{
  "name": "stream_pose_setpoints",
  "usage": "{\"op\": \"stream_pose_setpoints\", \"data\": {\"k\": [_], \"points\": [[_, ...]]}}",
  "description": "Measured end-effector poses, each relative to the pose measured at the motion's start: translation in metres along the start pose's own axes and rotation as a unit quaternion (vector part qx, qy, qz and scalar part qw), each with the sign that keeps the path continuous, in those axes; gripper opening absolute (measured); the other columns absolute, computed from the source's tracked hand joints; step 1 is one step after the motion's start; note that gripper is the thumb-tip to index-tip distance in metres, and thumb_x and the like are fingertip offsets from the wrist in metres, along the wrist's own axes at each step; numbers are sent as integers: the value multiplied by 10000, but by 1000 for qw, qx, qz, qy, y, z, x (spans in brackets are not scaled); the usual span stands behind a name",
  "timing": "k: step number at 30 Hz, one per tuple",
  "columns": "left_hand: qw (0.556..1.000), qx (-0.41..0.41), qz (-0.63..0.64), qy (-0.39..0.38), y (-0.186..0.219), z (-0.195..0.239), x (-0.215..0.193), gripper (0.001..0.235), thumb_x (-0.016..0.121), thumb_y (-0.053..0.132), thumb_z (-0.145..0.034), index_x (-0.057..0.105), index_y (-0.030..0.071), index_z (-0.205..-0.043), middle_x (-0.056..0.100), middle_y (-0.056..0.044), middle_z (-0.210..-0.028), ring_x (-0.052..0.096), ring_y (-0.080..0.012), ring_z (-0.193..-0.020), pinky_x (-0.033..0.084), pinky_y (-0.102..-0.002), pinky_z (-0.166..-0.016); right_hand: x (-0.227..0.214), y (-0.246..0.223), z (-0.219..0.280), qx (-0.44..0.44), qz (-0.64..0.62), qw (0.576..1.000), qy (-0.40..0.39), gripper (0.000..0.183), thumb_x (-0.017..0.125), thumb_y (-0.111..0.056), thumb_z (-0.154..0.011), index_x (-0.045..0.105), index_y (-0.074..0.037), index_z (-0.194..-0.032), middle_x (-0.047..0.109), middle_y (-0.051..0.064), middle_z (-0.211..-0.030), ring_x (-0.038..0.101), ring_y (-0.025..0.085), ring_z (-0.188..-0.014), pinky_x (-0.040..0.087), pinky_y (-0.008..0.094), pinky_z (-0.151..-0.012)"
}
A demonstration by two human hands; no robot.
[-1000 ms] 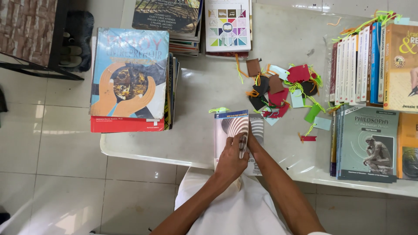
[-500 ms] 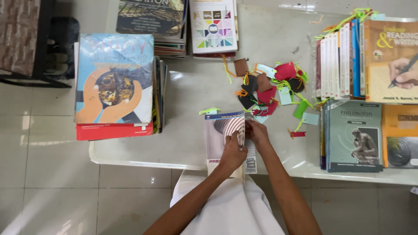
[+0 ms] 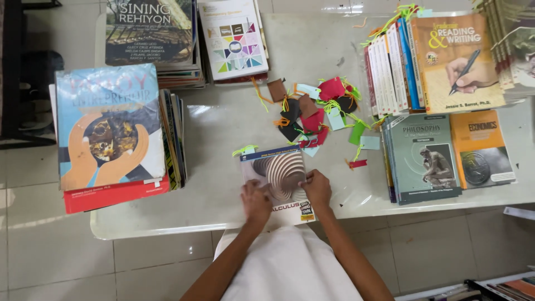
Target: The person repeatedly picks up textbooks from a table, opens them to the front page, and attaches a small colored tag to the top edge of the page. After tagging, the book is placed into a growing stack on the right side of the table. This process is repeated for several different books.
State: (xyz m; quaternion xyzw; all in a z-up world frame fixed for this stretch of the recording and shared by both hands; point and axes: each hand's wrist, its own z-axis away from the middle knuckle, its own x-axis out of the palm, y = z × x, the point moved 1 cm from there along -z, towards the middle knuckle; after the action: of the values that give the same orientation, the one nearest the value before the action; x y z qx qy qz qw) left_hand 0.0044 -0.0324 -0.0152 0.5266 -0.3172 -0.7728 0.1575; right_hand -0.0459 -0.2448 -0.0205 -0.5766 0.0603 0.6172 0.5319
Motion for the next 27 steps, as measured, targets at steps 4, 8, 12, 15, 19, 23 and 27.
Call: {"op": "stream_pose_setpoints", "data": {"k": [4,8,12,15,19,23,27], "points": [[995,-80,10,57,-17,12,-23,552,653,-79,-679,760,189,-1150,461,-130,-1383,381,-360,-1308,373,-498,-1054,-7,-6,0,21,23,999,-22,379,930,-237,-656,742,-95,-954,772,64,-851,746,255,-818,573,413,-729],[974,-143,164,65,-34,2,-9,725,739,1,-678,478,50,-1352,547,-201,-1246,460,-352,-1233,372,-465,-1093,-23,-23,-5,55,59,996,-38,367,955,-288,-630,760,-105,-881,765,63,-832,740,259,-809,570,413,-716],[894,-285,345,-4,-52,-20,8,734,844,57,-672,457,-4,-1292,676,-158,-1122,663,-286,-1079,540,-383,-945,-16,-2,0,43,19,998,-34,362,959,-305,-647,754,-85,-850,755,72,-792,733,239,-754,559,389,-684],[888,-188,406,-104,-32,-11,-13,581,714,15,-722,567,-26,-1283,701,-184,-1068,681,-268,-963,567,-362,-830,-6,26,6,-16,-87,996,-21,329,924,-214,-675,723,-57,-883,738,79,-763,711,198,-702,552,351,-652],[869,-83,477,-99,-17,-3,-3,681,625,-19,-674,510,38,-1343,675,-84,-1104,651,-185,-981,529,-316,-856,10,57,3,-87,-158,984,1,316,897,-121,-693,694,-31,-918,710,70,-773,675,159,-690,551,316,-651],[874,-140,459,-83,-10,-5,15,534,594,-14,-666,595,24,-1198,705,-83,-933,657,-193,-825,564,-349,-771,15,109,-28,-98,-315,942,-65,358,886,-88,-747,650,-17,-1007,672,53,-881,646,134,-783,562,308,-712],[885,-161,436,-41,63,24,7,397,620,-35,-675,645,-65,-1071,687,-121,-840,627,-208,-767,524,-339,-713,-50,120,-38,-91,-371,905,-189,520,860,-88,-773,572,-79,-1207,649,17,-1032,635,125,-932,573,302,-810]]}}
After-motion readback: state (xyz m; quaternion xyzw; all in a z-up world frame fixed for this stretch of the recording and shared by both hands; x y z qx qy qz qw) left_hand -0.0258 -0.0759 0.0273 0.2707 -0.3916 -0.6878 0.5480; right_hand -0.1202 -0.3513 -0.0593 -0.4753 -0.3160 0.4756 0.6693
